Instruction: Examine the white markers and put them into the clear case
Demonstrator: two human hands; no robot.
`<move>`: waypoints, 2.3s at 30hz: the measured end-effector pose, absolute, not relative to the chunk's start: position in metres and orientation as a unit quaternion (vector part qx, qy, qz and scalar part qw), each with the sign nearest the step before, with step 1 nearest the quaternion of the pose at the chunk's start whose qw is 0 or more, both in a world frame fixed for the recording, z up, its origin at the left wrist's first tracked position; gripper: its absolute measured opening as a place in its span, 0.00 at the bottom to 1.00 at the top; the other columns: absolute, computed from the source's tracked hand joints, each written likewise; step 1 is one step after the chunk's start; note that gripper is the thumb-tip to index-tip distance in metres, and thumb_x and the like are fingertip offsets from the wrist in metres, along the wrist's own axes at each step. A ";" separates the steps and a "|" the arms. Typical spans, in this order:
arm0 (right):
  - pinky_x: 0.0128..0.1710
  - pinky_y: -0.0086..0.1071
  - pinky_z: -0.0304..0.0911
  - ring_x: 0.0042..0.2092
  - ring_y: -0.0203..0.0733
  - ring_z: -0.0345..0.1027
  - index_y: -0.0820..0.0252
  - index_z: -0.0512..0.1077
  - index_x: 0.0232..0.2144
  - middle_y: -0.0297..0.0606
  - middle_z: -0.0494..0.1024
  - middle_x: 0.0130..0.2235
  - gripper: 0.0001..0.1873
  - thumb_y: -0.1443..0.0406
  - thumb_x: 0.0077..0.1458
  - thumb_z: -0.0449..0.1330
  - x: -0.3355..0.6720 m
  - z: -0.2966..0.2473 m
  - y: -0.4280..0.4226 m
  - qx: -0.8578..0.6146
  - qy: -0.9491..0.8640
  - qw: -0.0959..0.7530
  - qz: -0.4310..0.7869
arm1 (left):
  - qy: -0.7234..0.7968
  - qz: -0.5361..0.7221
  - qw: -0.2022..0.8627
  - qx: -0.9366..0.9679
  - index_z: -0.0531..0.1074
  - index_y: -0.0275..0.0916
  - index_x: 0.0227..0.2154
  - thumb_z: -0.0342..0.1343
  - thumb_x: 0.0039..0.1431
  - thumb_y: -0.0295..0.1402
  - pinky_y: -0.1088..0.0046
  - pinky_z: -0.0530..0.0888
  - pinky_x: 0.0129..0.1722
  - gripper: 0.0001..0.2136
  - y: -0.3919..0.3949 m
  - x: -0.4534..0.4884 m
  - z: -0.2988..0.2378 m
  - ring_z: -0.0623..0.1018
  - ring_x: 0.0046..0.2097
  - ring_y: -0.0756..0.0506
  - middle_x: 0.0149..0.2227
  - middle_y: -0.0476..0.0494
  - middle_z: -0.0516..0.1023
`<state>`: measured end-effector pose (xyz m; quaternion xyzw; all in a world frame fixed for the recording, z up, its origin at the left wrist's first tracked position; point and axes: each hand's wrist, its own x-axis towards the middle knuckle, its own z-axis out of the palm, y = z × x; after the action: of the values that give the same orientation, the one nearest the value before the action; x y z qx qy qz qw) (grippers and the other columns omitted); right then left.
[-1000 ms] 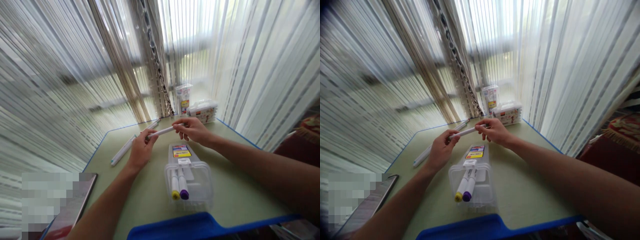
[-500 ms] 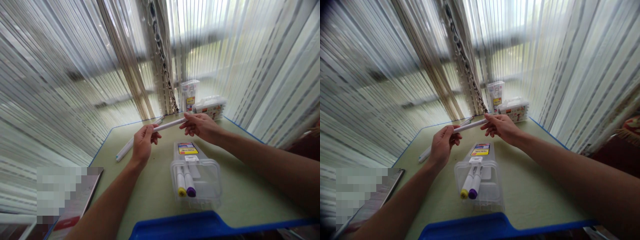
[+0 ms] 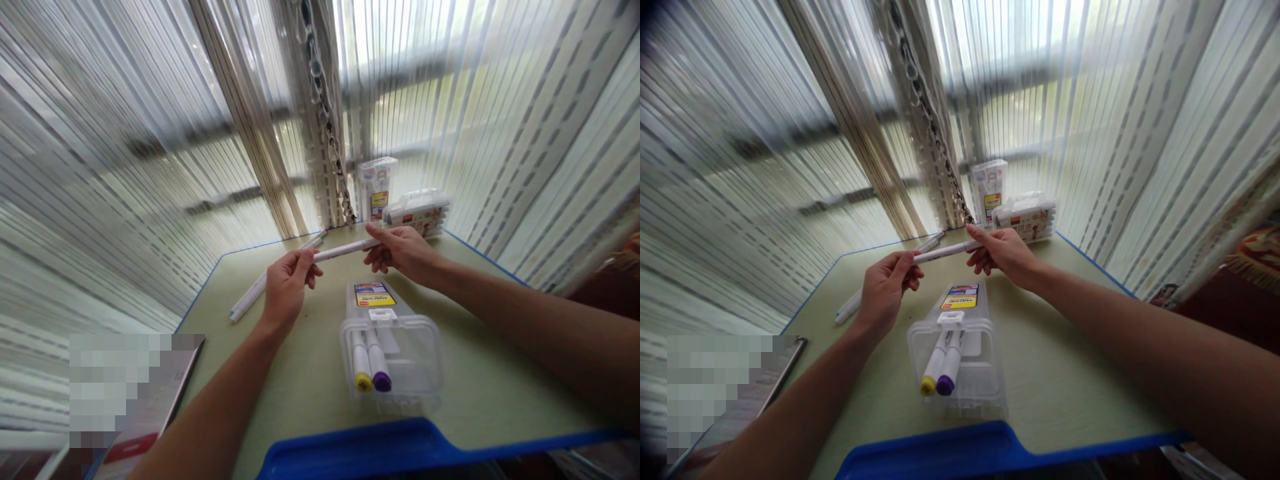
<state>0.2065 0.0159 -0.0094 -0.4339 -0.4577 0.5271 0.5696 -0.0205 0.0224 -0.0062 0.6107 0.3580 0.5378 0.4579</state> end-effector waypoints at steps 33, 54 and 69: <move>0.19 0.25 0.66 0.23 0.37 0.74 0.65 0.80 0.30 0.45 0.83 0.28 0.17 0.59 0.42 0.76 0.206 -0.005 0.013 -0.357 -0.476 0.558 0.579 | 0.335 0.535 0.504 0.590 0.77 0.33 0.38 0.58 0.60 0.37 0.78 0.68 0.21 0.11 0.022 -0.017 -0.006 0.71 0.21 0.53 0.27 0.47 0.76; 0.20 0.24 0.67 0.21 0.33 0.72 0.66 0.80 0.29 0.41 0.82 0.26 0.16 0.60 0.41 0.77 0.207 -0.007 0.013 -0.350 -0.484 0.566 0.568 | 0.347 0.512 0.445 0.648 0.76 0.33 0.39 0.66 0.54 0.33 0.77 0.71 0.23 0.12 0.015 -0.016 -0.003 0.72 0.23 0.54 0.30 0.47 0.79; 0.21 0.24 0.67 0.21 0.33 0.72 0.64 0.82 0.34 0.41 0.82 0.27 0.17 0.63 0.40 0.77 0.208 -0.007 0.011 -0.343 -0.481 0.562 0.579 | 0.327 0.519 0.496 0.614 0.75 0.35 0.41 0.60 0.58 0.34 0.76 0.69 0.23 0.10 0.018 -0.017 -0.005 0.72 0.22 0.54 0.33 0.46 0.78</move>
<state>0.2080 0.0113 -0.0071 -0.3425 -0.4811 0.5788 0.5623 -0.0168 0.0177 -0.0050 0.6144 0.3273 0.5190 0.4961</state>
